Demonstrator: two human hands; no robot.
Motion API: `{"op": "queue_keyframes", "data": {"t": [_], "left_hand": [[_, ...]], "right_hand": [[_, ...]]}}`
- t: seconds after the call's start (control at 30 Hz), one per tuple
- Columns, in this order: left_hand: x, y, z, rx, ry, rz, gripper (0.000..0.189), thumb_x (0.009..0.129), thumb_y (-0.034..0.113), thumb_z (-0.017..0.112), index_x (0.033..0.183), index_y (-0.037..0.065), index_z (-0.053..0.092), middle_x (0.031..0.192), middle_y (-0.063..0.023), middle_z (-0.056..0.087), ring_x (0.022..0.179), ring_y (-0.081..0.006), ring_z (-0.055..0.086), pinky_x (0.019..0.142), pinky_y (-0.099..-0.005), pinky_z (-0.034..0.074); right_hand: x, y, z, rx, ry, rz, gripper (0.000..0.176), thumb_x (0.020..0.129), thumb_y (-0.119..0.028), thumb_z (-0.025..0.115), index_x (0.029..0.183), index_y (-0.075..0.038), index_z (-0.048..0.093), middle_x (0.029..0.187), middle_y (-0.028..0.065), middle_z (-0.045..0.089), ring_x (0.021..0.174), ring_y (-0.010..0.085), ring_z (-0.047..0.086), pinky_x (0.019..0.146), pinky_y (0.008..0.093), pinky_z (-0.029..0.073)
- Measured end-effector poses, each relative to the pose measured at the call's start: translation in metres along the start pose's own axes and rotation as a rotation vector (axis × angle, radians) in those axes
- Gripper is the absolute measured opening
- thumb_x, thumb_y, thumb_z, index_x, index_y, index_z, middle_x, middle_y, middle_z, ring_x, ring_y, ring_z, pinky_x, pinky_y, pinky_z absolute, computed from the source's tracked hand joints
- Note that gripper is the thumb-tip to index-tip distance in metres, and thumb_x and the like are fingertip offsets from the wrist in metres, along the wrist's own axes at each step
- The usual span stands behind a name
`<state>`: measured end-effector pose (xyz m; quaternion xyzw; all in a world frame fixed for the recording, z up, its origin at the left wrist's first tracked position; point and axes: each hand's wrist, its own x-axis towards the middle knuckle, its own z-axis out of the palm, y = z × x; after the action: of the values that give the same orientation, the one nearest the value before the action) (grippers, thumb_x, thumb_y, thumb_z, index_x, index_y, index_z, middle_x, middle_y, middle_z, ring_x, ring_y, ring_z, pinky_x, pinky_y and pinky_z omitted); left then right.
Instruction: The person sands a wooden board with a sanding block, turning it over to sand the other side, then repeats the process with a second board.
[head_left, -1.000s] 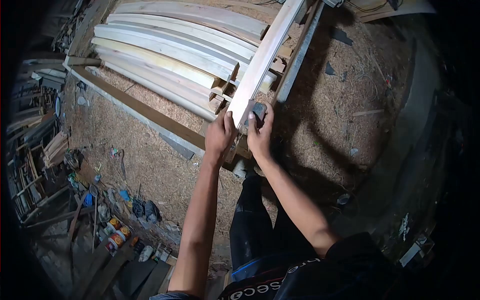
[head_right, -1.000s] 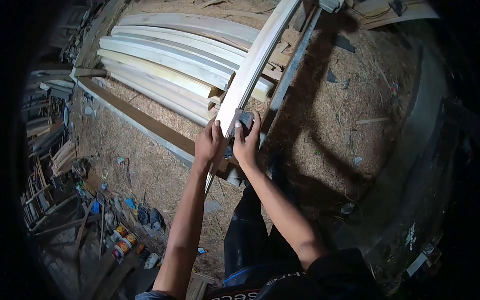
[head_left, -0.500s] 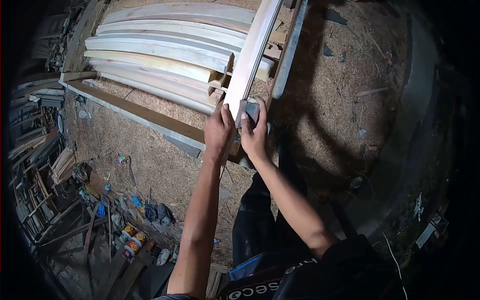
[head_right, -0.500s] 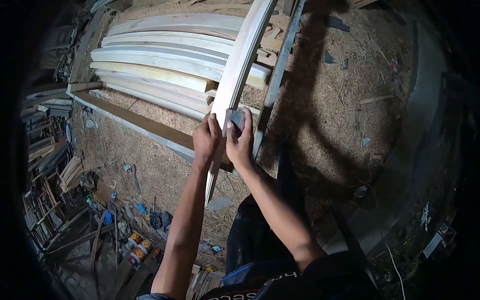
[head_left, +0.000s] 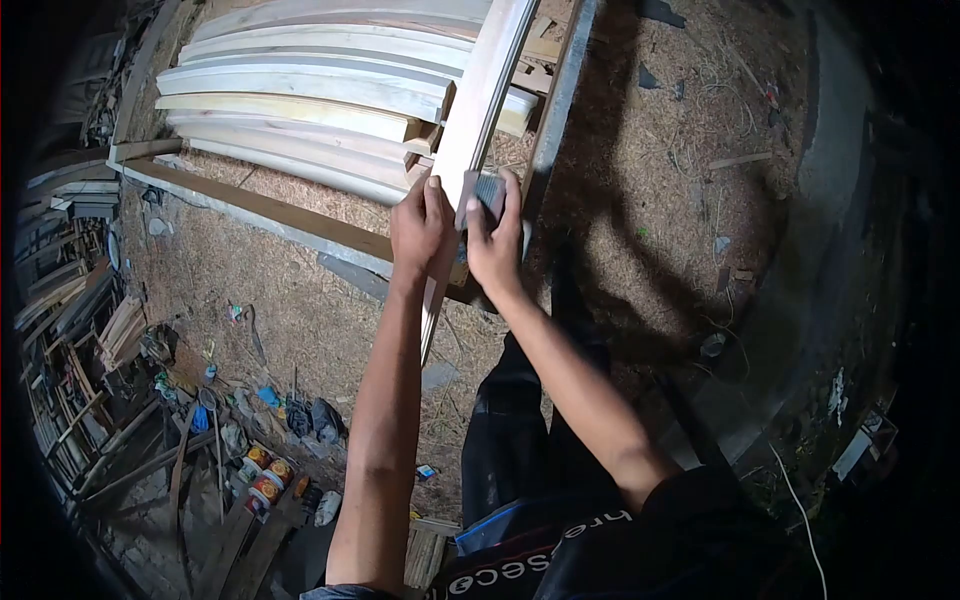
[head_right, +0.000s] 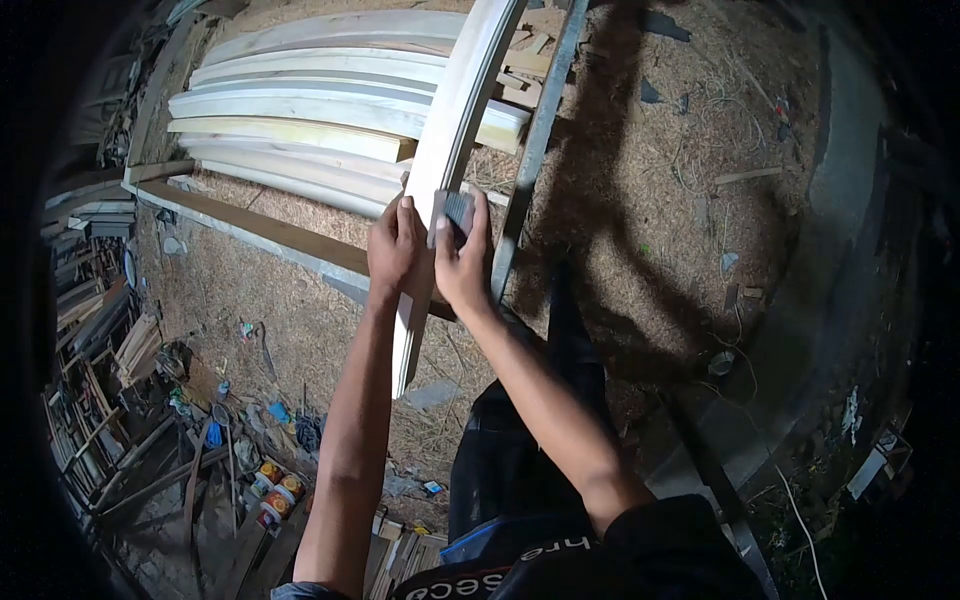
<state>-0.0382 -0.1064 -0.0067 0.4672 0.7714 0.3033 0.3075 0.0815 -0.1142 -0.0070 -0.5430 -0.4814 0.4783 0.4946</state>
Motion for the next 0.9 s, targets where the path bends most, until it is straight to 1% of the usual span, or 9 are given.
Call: {"op": "queue_keyframes", "data": {"t": [0.03,0.1,0.17,0.3,0.5,0.57,0.8,0.87,0.9], "left_hand": [[0.001,-0.003,-0.002,-0.095,-0.047,-0.030,0.044,0.105,0.037,0.047,0.128,0.005,0.066,0.089,-0.0293,0.070,0.087,-0.0421,0.072,0.076,-0.0450,0.055],[0.003,-0.007,0.001,-0.151,-0.033,-0.052,0.042,0.105,0.036,0.050,0.129,0.005,0.066,0.092,-0.0292,0.070,0.091,-0.0364,0.073,0.078,-0.0406,0.054],[0.001,-0.009,0.004,-0.134,0.043,0.077,0.047,0.106,0.038,0.050,0.117,-0.004,0.068,0.075,-0.0129,0.065,0.072,-0.0134,0.057,0.067,-0.0340,0.049],[-0.001,-0.005,0.002,-0.077,0.021,0.008,0.047,0.106,0.038,0.049,0.117,-0.004,0.068,0.074,-0.0150,0.066,0.072,-0.0144,0.058,0.068,-0.0341,0.050],[0.001,-0.006,0.002,-0.081,0.065,0.068,0.046,0.105,0.038,0.051,0.122,-0.001,0.068,0.078,-0.0171,0.070,0.074,-0.0155,0.061,0.070,-0.0344,0.051],[0.002,-0.001,-0.005,-0.176,-0.076,-0.109,0.043,0.105,0.038,0.051,0.130,0.006,0.066,0.105,-0.0242,0.073,0.103,-0.0347,0.072,0.087,-0.0395,0.054],[-0.013,-0.026,-0.009,-0.194,-0.121,0.087,0.046,0.107,0.037,0.047,0.142,0.009,0.056,0.123,-0.0266,0.067,0.119,-0.0367,0.064,0.097,-0.0408,0.050],[-0.026,-0.019,-0.017,-0.188,-0.157,0.032,0.046,0.108,0.031,0.046,0.142,-0.001,0.053,0.128,-0.0227,0.066,0.125,-0.0257,0.058,0.104,-0.0358,0.044],[-0.030,-0.019,-0.018,-0.191,-0.154,0.033,0.046,0.108,0.031,0.046,0.142,-0.001,0.053,0.128,-0.0227,0.066,0.125,-0.0257,0.058,0.104,-0.0358,0.044]], "right_hand": [[-0.006,0.000,-0.001,-0.001,-0.009,0.054,0.058,0.102,-0.019,0.056,0.149,0.002,0.030,0.140,0.0257,0.046,0.132,0.0336,0.047,0.113,0.0435,0.035],[0.006,0.010,-0.001,-0.035,-0.009,-0.005,0.059,0.102,-0.019,0.056,0.150,0.003,0.028,0.142,0.0260,0.044,0.134,0.0334,0.046,0.116,0.0437,0.032],[0.040,0.015,0.007,0.048,0.138,-0.096,0.058,0.099,-0.020,0.063,0.147,0.000,0.037,0.143,0.0222,0.048,0.134,0.0302,0.047,0.115,0.0417,0.035],[0.082,0.008,0.000,0.069,0.114,-0.056,0.054,0.098,-0.019,0.064,0.144,-0.003,0.041,0.138,0.0226,0.051,0.127,0.0305,0.051,0.109,0.0418,0.040],[0.012,0.010,0.000,-0.069,0.058,-0.059,0.056,0.100,-0.024,0.061,0.145,-0.001,0.037,0.135,0.0234,0.052,0.126,0.0314,0.053,0.107,0.0410,0.041],[-0.014,0.008,0.001,-0.043,0.043,-0.038,0.057,0.099,-0.023,0.062,0.145,-0.001,0.036,0.135,0.0233,0.052,0.126,0.0314,0.053,0.107,0.0414,0.041],[0.043,0.006,0.001,0.060,0.044,-0.017,0.055,0.099,-0.010,0.059,0.146,0.001,0.032,0.136,0.0241,0.048,0.127,0.0299,0.051,0.107,0.0402,0.040],[0.050,-0.002,-0.002,0.047,0.028,0.007,0.054,0.100,-0.012,0.058,0.146,0.000,0.032,0.135,0.0246,0.049,0.127,0.0307,0.051,0.108,0.0411,0.040],[0.047,-0.003,-0.002,0.046,0.025,0.003,0.054,0.100,-0.012,0.058,0.146,0.000,0.032,0.135,0.0246,0.049,0.127,0.0307,0.051,0.108,0.0411,0.040]]}}
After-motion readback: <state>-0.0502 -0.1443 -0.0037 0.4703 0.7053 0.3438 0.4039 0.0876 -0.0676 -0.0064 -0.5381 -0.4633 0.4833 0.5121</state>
